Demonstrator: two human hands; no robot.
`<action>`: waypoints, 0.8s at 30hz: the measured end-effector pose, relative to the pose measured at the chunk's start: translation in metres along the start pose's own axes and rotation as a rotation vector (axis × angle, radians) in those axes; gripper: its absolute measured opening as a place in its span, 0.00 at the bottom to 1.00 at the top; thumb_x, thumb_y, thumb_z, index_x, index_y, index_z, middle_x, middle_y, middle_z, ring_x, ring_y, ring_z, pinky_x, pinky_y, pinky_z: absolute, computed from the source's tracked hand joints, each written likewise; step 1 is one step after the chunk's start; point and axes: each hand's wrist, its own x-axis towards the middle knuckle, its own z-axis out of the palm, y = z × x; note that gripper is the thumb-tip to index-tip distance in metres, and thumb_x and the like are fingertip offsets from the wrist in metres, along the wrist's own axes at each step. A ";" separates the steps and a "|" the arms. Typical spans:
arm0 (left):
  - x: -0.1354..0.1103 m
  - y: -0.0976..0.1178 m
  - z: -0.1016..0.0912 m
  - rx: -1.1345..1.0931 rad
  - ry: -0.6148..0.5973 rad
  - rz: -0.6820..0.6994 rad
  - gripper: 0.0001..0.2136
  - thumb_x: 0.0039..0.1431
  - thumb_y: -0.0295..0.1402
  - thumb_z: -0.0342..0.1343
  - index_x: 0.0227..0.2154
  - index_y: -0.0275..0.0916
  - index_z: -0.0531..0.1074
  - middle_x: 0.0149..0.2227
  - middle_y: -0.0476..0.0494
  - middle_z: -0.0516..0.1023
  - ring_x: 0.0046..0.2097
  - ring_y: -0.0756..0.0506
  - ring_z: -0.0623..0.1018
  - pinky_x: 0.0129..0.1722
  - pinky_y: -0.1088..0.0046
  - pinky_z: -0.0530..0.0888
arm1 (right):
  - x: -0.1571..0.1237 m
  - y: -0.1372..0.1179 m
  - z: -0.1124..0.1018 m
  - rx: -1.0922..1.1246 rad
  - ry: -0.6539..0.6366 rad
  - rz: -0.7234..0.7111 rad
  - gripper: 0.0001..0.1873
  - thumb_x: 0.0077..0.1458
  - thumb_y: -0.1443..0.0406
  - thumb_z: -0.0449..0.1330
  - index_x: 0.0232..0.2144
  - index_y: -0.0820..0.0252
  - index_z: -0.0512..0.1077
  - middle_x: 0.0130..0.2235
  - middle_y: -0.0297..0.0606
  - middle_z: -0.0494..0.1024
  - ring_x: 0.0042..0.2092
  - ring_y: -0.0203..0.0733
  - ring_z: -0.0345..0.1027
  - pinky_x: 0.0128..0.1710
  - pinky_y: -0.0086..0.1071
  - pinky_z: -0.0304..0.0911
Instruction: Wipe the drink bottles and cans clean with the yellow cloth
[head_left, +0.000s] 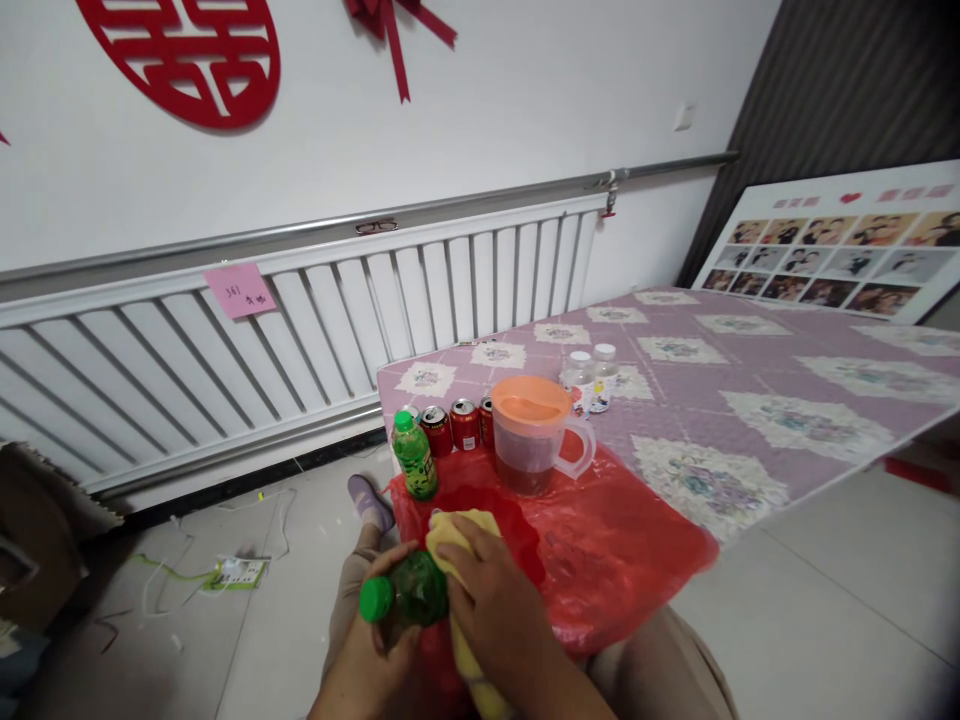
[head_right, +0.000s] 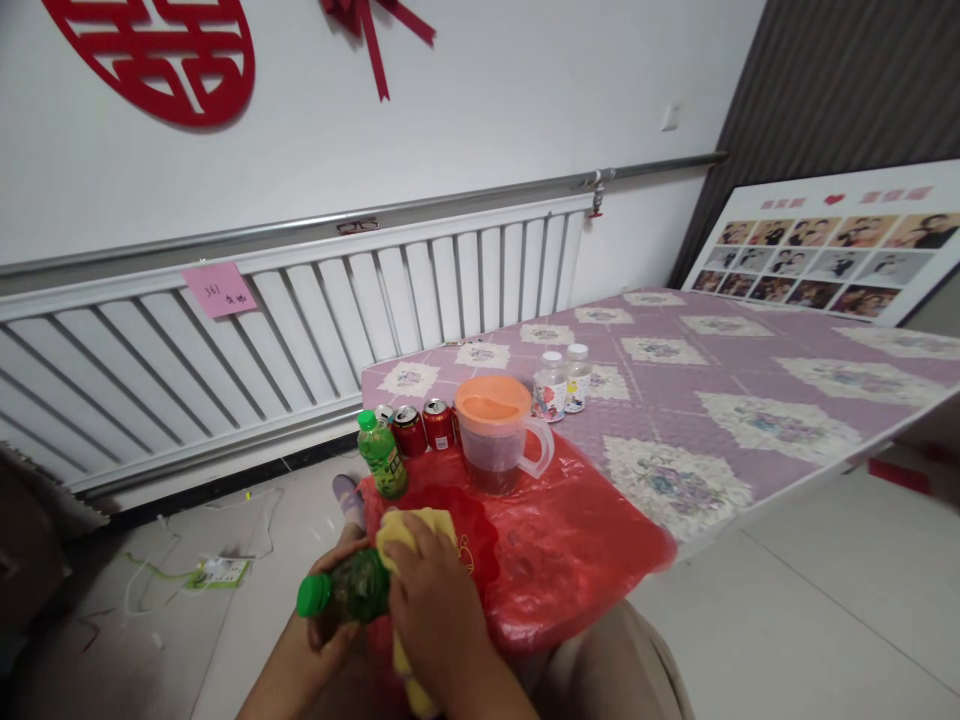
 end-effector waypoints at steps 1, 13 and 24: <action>0.000 -0.002 0.000 -0.010 -0.006 0.003 0.29 0.50 0.42 0.68 0.55 0.41 0.72 0.62 0.32 0.71 0.64 0.28 0.71 0.56 0.53 0.76 | 0.002 0.011 0.002 -0.035 -0.032 0.077 0.24 0.59 0.75 0.54 0.54 0.57 0.76 0.64 0.45 0.72 0.66 0.52 0.63 0.67 0.49 0.58; -0.006 0.001 0.006 -0.175 -0.072 -0.106 0.33 0.54 0.46 0.68 0.60 0.43 0.65 0.63 0.32 0.70 0.58 0.32 0.77 0.57 0.55 0.75 | -0.001 0.043 0.012 -0.110 -0.099 0.249 0.22 0.62 0.74 0.53 0.54 0.58 0.76 0.64 0.47 0.71 0.67 0.56 0.59 0.66 0.51 0.58; -0.005 0.000 0.010 -0.112 0.060 -0.181 0.32 0.53 0.42 0.67 0.59 0.41 0.64 0.70 0.30 0.61 0.65 0.31 0.71 0.62 0.56 0.72 | -0.007 0.049 0.015 -0.127 -0.001 0.117 0.22 0.60 0.76 0.53 0.53 0.59 0.76 0.62 0.49 0.73 0.64 0.54 0.66 0.64 0.54 0.61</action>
